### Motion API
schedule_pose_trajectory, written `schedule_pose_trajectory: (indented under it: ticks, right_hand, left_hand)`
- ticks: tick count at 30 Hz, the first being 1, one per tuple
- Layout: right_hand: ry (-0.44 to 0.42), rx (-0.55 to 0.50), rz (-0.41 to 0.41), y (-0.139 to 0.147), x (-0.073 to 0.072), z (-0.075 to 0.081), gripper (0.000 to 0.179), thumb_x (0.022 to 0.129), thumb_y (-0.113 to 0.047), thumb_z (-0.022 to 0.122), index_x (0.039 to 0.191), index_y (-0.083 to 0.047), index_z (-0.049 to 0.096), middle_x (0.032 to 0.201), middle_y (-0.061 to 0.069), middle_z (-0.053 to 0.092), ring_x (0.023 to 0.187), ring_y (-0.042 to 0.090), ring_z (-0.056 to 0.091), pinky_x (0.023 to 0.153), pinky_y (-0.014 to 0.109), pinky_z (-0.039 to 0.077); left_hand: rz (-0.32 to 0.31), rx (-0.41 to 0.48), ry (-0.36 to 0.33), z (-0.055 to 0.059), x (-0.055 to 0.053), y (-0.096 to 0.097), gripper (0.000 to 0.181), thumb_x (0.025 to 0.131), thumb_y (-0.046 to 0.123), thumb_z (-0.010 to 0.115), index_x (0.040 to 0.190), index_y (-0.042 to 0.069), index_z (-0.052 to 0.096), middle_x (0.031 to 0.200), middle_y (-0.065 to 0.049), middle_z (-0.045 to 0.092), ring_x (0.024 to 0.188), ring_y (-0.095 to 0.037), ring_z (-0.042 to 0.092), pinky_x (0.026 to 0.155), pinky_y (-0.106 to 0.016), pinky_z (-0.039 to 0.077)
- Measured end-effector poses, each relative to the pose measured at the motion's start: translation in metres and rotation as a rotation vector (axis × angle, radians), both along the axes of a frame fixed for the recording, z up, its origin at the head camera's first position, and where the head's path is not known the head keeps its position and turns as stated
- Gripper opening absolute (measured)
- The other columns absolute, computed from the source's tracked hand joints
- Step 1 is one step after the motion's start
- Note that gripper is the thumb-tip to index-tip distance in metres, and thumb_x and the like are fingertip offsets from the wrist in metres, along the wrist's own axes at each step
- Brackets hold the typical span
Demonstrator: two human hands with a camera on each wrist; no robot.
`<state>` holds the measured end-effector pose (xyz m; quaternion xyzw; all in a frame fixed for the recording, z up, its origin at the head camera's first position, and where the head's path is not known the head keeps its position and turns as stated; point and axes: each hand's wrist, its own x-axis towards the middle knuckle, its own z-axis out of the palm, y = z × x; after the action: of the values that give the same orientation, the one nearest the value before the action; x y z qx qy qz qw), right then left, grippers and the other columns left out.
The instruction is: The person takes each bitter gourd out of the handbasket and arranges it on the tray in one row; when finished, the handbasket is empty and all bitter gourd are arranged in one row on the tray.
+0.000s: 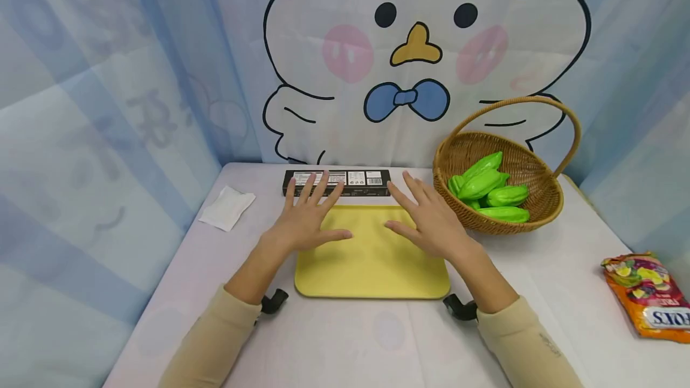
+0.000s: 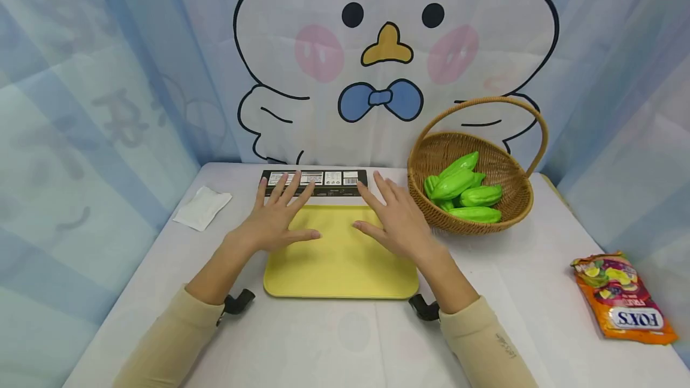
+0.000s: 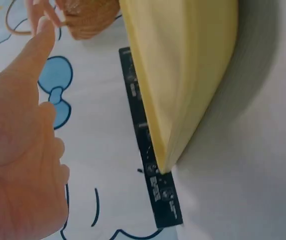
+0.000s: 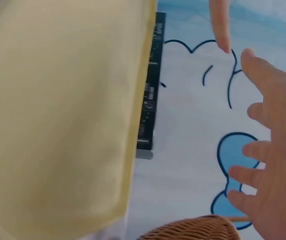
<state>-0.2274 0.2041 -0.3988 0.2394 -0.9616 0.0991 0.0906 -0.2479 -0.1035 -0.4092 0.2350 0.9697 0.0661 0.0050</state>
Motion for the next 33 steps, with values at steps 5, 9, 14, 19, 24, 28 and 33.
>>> schedule_pose_trajectory:
  ticks: [5,9,14,19,24,28,33]
  right_hand:
    - [0.11,-0.173,0.001,0.014,-0.001,0.016,0.08,0.098,-0.047,0.07,0.165,-0.026,0.032,0.171,0.017,0.026,0.152,0.046,0.033,0.121,0.069,0.031]
    - [0.185,-0.297,-0.018,0.03,-0.002,0.029,0.076,0.096,-0.031,0.076,0.162,-0.019,0.04,0.167,0.021,0.033,0.151,0.046,0.034,0.117,0.07,0.035]
    - [0.228,-0.429,-0.074,0.054,-0.003,0.039,0.071,0.095,-0.022,0.077,0.159,-0.014,0.045,0.163,0.022,0.038,0.149,0.049,0.036,0.115,0.074,0.034]
    - [0.232,-0.497,-0.158,0.074,-0.006,0.045,0.069,0.096,-0.025,0.075,0.157,-0.011,0.047,0.162,0.025,0.04,0.147,0.053,0.034,0.116,0.075,0.03]
    - [0.186,-0.502,-0.267,0.092,-0.008,0.049,0.069,0.1,-0.031,0.071,0.16,-0.012,0.042,0.163,0.026,0.037,0.148,0.054,0.031,0.115,0.076,0.028]
    - [0.106,-0.476,-0.346,0.109,-0.011,0.044,0.073,0.103,-0.04,0.064,0.164,-0.014,0.034,0.166,0.029,0.03,0.15,0.058,0.024,0.115,0.078,0.024]
    - [-0.003,-0.433,-0.419,0.124,-0.018,0.037,0.078,0.104,-0.051,0.057,0.166,-0.015,0.026,0.169,0.03,0.02,0.151,0.061,0.016,0.113,0.081,0.022]
  left_hand:
    - [-0.005,0.067,-0.066,0.006,-0.003,-0.022,0.111,0.088,0.084,0.053,0.167,0.035,-0.007,0.172,-0.004,-0.026,0.16,-0.034,-0.022,0.126,-0.067,-0.014]
    - [-0.056,0.146,-0.169,0.003,-0.006,-0.042,0.12,0.085,0.076,0.067,0.168,0.029,-0.005,0.173,-0.011,-0.024,0.16,-0.039,-0.019,0.125,-0.071,-0.011]
    - [-0.156,0.253,-0.396,-0.006,-0.011,-0.062,0.129,0.081,0.057,0.084,0.169,0.022,-0.003,0.173,-0.02,-0.017,0.161,-0.043,-0.011,0.125,-0.073,-0.004]
    - [-0.156,0.243,-0.568,-0.019,-0.016,-0.073,0.133,0.078,0.05,0.089,0.169,0.018,-0.003,0.175,-0.018,-0.011,0.162,-0.038,-0.008,0.129,-0.066,-0.003]
    - [-0.109,0.209,-0.571,-0.023,-0.017,-0.076,0.137,0.073,0.052,0.092,0.169,0.017,0.001,0.177,-0.012,-0.004,0.163,-0.034,-0.003,0.131,-0.06,-0.002]
    - [-0.084,0.183,-0.557,-0.027,-0.017,-0.076,0.138,0.072,0.057,0.091,0.169,0.015,0.001,0.177,-0.008,0.0,0.164,-0.032,0.001,0.133,-0.056,0.002]
    - [-0.06,0.175,-0.555,-0.031,-0.016,-0.076,0.138,0.071,0.06,0.09,0.169,0.017,0.003,0.177,-0.008,0.001,0.162,-0.04,0.001,0.132,-0.059,0.005]
